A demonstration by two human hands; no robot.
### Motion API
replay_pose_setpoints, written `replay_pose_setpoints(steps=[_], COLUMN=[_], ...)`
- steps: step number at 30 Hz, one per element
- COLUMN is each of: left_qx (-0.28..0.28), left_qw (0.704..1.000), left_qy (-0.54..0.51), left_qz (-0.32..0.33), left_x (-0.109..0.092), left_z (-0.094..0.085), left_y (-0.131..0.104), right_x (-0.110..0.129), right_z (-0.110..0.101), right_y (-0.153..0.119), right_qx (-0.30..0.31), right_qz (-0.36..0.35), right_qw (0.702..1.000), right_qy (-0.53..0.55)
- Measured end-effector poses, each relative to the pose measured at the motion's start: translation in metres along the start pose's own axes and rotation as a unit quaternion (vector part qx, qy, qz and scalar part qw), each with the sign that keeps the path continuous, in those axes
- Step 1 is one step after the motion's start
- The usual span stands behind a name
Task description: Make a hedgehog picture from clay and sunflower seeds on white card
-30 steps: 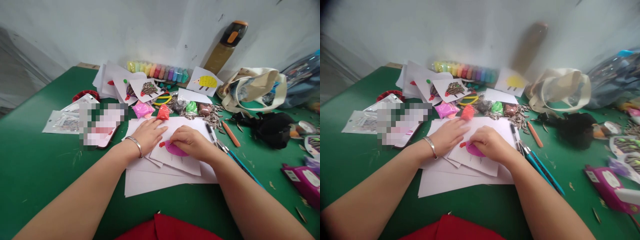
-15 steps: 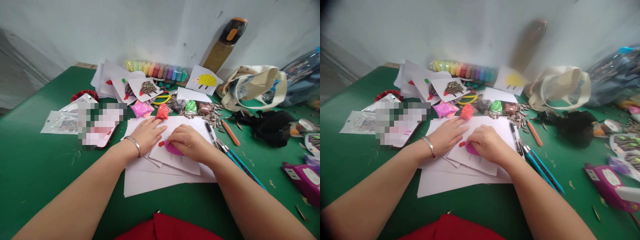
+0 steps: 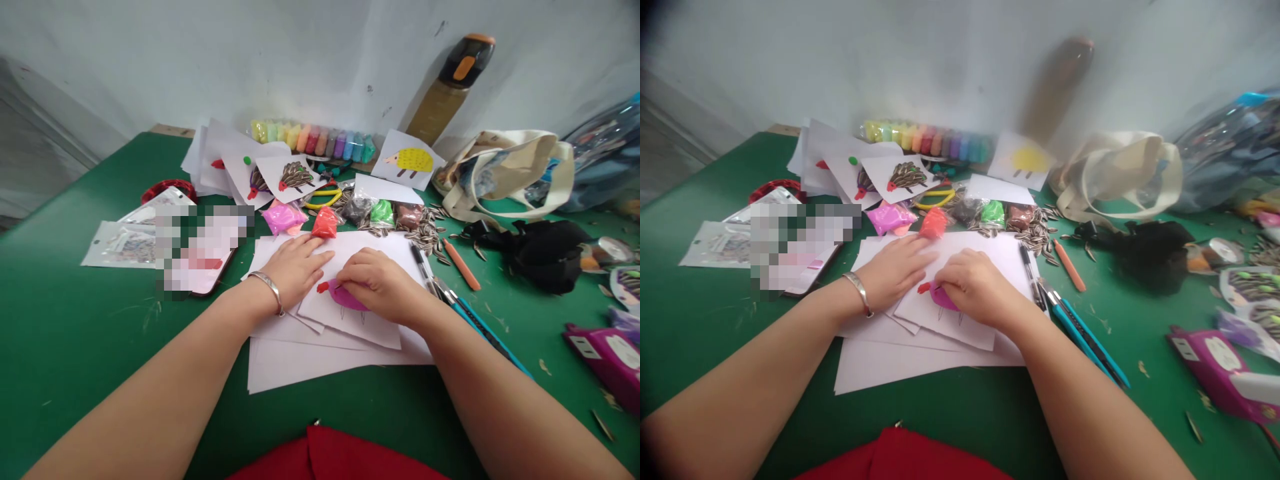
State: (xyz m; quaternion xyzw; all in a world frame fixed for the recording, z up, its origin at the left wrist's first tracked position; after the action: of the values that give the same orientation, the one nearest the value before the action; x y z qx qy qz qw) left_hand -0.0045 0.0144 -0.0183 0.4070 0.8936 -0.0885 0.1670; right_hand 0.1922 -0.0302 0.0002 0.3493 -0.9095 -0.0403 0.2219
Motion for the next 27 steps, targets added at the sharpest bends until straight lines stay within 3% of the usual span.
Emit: replay_pose_setpoints(steps=[27], left_qx=[-0.001], left_qw=[1.000], left_qy=[-0.007], left_qz=[0.005], left_x=[0.0011], left_z=[-0.0004], left_y=[0.0004], right_x=[-0.0025], right_z=[0.0030], right_y=[-0.0016], right_qx=[0.006], right_qz=[0.022], right_qw=[0.999], right_qy=[-0.025])
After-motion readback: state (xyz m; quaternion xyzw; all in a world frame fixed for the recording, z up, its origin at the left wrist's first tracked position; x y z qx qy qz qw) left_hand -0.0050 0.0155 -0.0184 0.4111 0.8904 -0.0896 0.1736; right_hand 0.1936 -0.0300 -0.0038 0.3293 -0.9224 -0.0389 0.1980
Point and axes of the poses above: each hand's wrist, its own y-axis towards the middle knuckle, its own z-axis out of the palm, x = y × z, the point moved 1 cm from there along y, towards the middle knuckle, and after that the axes turned 6 degrees about -y, right-handed, at the moved point
